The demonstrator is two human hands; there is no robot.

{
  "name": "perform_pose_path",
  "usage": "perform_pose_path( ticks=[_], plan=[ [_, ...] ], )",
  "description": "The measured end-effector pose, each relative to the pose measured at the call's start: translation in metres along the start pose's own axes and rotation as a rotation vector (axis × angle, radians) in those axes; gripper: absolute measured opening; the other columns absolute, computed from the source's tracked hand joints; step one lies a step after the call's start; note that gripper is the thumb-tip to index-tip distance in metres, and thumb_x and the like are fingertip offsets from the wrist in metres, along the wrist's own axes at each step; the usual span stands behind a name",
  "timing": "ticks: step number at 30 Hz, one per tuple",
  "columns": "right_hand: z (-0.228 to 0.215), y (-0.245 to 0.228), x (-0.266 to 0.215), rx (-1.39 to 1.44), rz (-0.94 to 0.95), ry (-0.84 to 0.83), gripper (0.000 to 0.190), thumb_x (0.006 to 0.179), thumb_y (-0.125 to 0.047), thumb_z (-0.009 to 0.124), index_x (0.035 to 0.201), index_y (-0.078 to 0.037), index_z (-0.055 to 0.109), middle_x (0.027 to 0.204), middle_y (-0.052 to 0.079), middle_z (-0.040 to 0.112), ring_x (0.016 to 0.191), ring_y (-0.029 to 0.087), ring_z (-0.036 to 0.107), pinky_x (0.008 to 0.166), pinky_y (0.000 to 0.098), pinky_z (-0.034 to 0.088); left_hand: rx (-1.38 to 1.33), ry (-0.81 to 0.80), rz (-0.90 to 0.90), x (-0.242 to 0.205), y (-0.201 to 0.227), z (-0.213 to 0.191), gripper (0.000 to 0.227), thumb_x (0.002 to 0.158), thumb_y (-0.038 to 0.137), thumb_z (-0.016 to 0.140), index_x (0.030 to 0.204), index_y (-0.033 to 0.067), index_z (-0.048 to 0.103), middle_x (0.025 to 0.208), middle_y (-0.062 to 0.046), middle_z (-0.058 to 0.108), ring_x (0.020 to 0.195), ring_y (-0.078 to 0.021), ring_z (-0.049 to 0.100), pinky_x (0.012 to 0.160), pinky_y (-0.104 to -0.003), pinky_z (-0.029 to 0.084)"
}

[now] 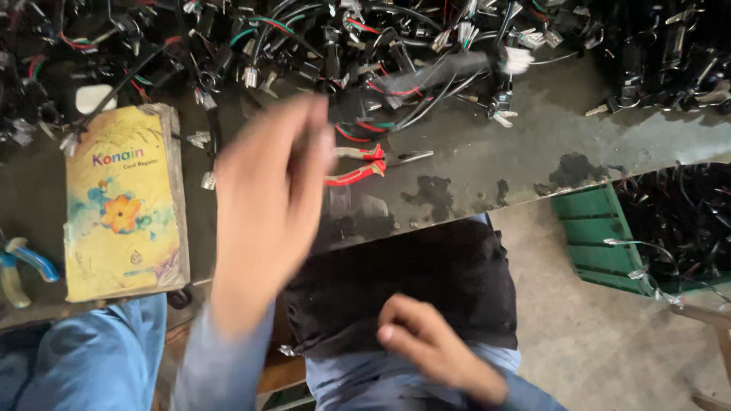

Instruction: The person repeatedly picks up black cables with white connectors from a pile on the table, uses red-handled pliers to strip the outer insulation near the connector, and then places the stripped cable back on the table. The process is repeated for multiple cables throughout the clip.

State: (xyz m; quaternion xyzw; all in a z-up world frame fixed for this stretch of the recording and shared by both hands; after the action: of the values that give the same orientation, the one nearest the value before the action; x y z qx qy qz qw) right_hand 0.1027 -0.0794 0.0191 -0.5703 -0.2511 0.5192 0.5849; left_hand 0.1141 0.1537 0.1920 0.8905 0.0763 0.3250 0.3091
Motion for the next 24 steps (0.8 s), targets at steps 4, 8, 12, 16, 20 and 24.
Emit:
perform_pose_path(
  ticks=[4,8,12,16,20,24],
  plan=[
    [-0.043,-0.037,0.021,0.195,-0.266,0.174,0.046,0.097,-0.044,0.060,0.126,-0.009,0.053,0.098,0.004,0.062,0.079,0.013,0.059,0.067,0.0272,0.048,-0.524,-0.249,-0.591,-0.091,0.013,0.032,0.020,0.105,0.019,0.055,0.108,0.0044,0.069,0.069,0.001,0.059,0.064,-0.0064,0.057,0.061,-0.024,0.050],
    [-0.061,-0.061,0.025,0.345,-0.365,0.261,0.056,0.095,-0.060,0.059,0.115,-0.008,0.062,0.119,0.011,0.067,0.113,0.022,0.062,0.092,0.0354,0.051,-0.590,-0.269,-0.771,-0.157,0.021,0.092,0.022,0.101,0.021,0.061,0.103,0.0015,0.071,0.070,-0.001,0.060,0.062,-0.0077,0.056,0.058,-0.024,0.048],
    [-0.041,-0.074,0.024,-0.120,-0.362,0.159,0.049,0.102,-0.048,0.055,0.097,0.000,0.066,0.122,0.018,0.069,0.114,0.028,0.065,0.095,0.0402,0.053,-0.629,-0.221,-0.726,-0.179,0.024,0.099,0.023,0.104,0.022,0.059,0.100,0.0002,0.065,0.076,-0.004,0.064,0.068,-0.0128,0.058,0.064,-0.029,0.050],
    [-0.061,-0.089,0.018,-0.152,-0.361,0.503,0.049,0.106,-0.047,0.046,0.082,-0.006,0.059,0.104,0.014,0.071,0.096,0.023,0.067,0.089,0.0359,0.054,-0.659,-0.208,-0.525,-0.169,0.042,0.093,0.030,0.103,0.023,0.056,0.112,-0.0055,0.059,0.089,-0.011,0.065,0.082,-0.0213,0.063,0.074,-0.037,0.051],
    [-0.065,-0.096,0.017,-0.147,-0.374,0.468,0.038,0.103,-0.037,0.058,0.093,-0.001,0.065,0.106,0.017,0.073,0.096,0.026,0.067,0.086,0.0391,0.053,-0.517,-0.269,-0.793,-0.175,0.034,0.099,0.031,0.104,0.030,0.054,0.099,0.0013,0.065,0.080,-0.008,0.064,0.070,-0.0168,0.060,0.068,-0.031,0.052],
    [-0.033,-0.096,0.020,-0.237,-0.619,0.029,0.039,0.096,-0.024,0.068,0.112,0.008,0.055,0.109,0.025,0.061,0.103,0.036,0.059,0.090,0.0446,0.045,-1.037,-0.089,-0.940,-0.190,0.014,0.095,0.035,0.106,0.034,0.053,0.096,0.0019,0.064,0.078,-0.007,0.054,0.067,-0.0149,0.044,0.060,-0.031,0.037]
  ],
)
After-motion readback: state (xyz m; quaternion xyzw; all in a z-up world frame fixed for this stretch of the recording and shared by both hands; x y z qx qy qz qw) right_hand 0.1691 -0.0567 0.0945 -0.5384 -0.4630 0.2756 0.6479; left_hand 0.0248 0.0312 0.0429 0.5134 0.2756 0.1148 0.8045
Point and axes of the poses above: each hand's wrist, its own x-axis towards the middle knuckle, its own z-axis out of the palm, y = z × x, the point moved 5 cm from there along x, towards the middle knuckle
